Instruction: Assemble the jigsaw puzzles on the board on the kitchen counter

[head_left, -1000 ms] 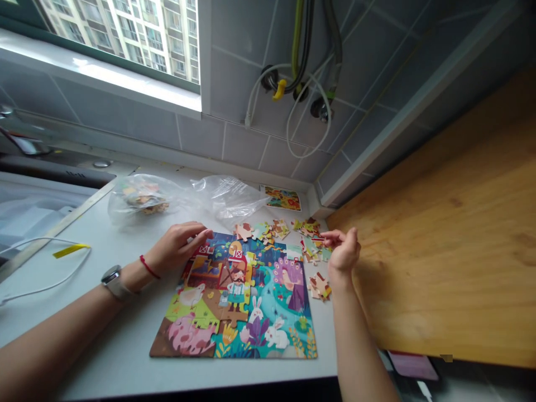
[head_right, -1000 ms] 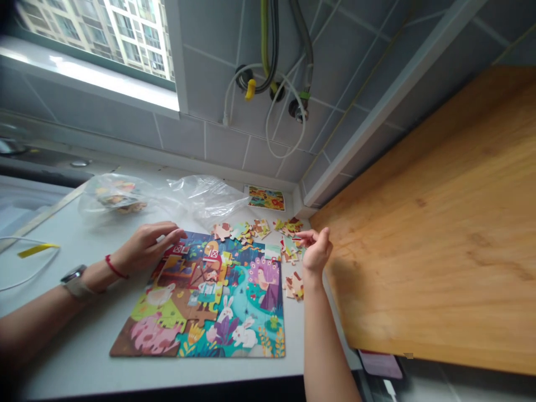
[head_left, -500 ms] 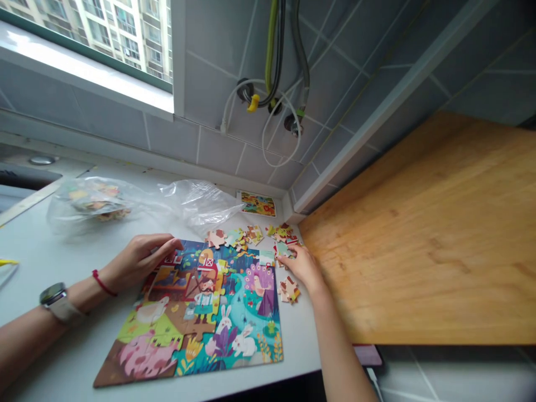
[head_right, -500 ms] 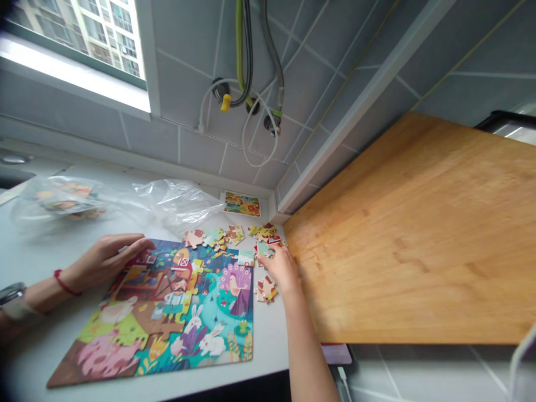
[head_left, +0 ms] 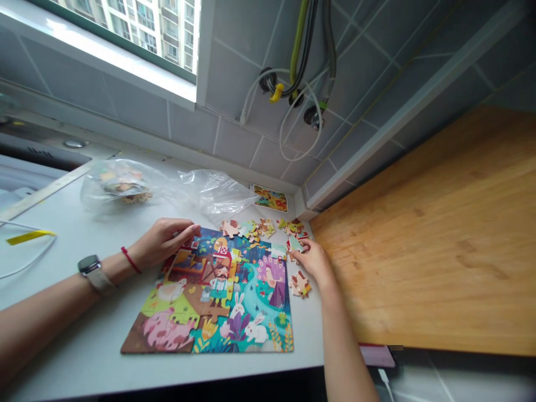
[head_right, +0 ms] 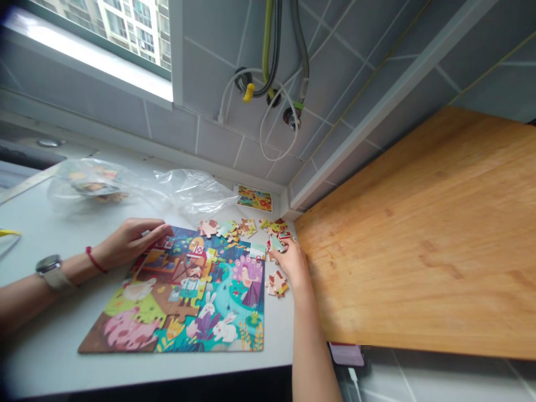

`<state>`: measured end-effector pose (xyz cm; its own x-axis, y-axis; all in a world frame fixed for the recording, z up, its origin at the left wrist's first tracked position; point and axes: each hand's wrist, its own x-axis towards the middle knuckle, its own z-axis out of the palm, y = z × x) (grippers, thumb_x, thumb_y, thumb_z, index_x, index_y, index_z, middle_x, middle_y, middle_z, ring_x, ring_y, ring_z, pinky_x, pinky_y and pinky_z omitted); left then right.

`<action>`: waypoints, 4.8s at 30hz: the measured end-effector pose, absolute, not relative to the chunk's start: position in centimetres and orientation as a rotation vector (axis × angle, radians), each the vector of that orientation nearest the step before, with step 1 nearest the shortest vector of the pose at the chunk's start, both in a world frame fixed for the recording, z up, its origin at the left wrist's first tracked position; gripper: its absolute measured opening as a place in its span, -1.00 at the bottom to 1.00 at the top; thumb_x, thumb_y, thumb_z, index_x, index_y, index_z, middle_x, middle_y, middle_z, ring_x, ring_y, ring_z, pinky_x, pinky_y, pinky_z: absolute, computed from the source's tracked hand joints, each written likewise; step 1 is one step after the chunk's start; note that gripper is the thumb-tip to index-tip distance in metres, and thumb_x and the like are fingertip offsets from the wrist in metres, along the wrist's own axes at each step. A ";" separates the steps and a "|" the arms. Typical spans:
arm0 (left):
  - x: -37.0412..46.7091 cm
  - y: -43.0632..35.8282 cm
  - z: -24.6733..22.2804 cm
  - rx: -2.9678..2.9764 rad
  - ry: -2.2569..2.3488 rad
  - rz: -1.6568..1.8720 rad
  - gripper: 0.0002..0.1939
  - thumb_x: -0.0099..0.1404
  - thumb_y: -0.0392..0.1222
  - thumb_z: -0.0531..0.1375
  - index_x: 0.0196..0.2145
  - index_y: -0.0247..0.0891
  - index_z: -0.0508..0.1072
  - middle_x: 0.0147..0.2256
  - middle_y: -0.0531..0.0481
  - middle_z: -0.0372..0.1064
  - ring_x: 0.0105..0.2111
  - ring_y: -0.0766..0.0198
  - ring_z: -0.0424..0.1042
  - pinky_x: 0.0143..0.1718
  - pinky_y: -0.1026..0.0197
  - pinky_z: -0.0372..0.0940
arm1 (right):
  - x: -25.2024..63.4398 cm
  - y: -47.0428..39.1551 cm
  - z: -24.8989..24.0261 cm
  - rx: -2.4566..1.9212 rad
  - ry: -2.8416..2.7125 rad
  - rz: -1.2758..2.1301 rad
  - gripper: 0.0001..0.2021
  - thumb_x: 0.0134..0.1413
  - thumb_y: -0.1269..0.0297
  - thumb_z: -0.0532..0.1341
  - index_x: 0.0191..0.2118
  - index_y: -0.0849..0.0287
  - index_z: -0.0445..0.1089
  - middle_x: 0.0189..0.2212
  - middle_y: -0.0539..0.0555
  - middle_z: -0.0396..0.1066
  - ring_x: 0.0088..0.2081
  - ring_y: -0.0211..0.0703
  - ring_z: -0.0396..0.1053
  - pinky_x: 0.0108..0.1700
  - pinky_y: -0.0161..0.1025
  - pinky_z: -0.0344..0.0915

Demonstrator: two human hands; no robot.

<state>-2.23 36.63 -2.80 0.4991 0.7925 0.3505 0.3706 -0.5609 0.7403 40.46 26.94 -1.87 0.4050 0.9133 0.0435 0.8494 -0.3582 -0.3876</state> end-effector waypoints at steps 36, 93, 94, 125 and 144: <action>-2.3 37.4 -3.2 2.222 0.883 0.979 -0.51 0.54 0.04 0.03 -0.39 -0.24 0.59 -0.42 -0.06 0.53 -0.36 0.21 0.49 -0.27 0.24 0.32 | 21.8 29.0 -2.2 -1.371 -2.124 0.618 -0.77 0.20 0.29 0.43 -0.02 0.07 0.65 -0.04 0.13 0.49 0.03 -0.03 0.48 0.17 -0.07 0.39; -2.4 37.4 -3.2 2.179 0.927 0.982 -0.46 0.56 0.09 -0.02 -0.36 -0.25 0.60 -0.40 -0.06 0.53 -0.35 0.20 0.50 -0.24 0.20 0.35 | 25.7 30.6 -2.7 -1.523 -1.891 0.610 -0.77 0.18 0.27 0.42 -0.05 0.07 0.68 -0.06 0.12 0.46 0.00 -0.05 0.47 0.16 -0.11 0.39; -2.4 37.4 -3.3 2.178 0.925 0.979 -0.45 0.56 0.09 -0.02 -0.36 -0.24 0.60 -0.40 -0.06 0.54 -0.35 0.20 0.50 -0.23 0.20 0.35 | 25.7 30.6 -2.7 -1.522 -1.887 0.624 -0.78 0.18 0.27 0.41 -0.06 0.07 0.68 -0.05 0.12 0.44 0.01 -0.06 0.46 0.17 -0.11 0.38; -2.4 37.4 -3.3 2.223 0.880 0.982 -0.47 0.57 0.05 -0.01 -0.37 -0.23 0.59 -0.42 -0.04 0.54 -0.34 0.20 0.50 -0.23 0.21 0.35 | 25.3 30.1 -2.7 -1.577 -2.013 0.556 -0.78 0.29 0.28 0.33 0.00 0.04 0.67 0.03 0.15 0.44 0.11 0.00 0.41 0.25 -0.03 0.32; -2.6 37.6 -3.6 2.123 1.025 1.066 -0.47 0.56 0.07 -0.01 -0.37 -0.25 0.59 -0.44 -0.01 0.56 -0.46 0.28 0.48 -0.36 0.26 0.30 | 25.8 29.9 -2.7 -1.643 -2.083 0.493 -0.70 0.33 0.11 0.33 0.12 -0.04 0.61 0.13 0.16 0.42 0.18 0.09 0.35 0.32 0.08 0.27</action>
<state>-2.55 37.63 -3.57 0.3952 0.8183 0.4172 0.3847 -0.5599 0.7338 25.81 29.94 -2.65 -0.1979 0.9730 0.1189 0.8165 0.2307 -0.5292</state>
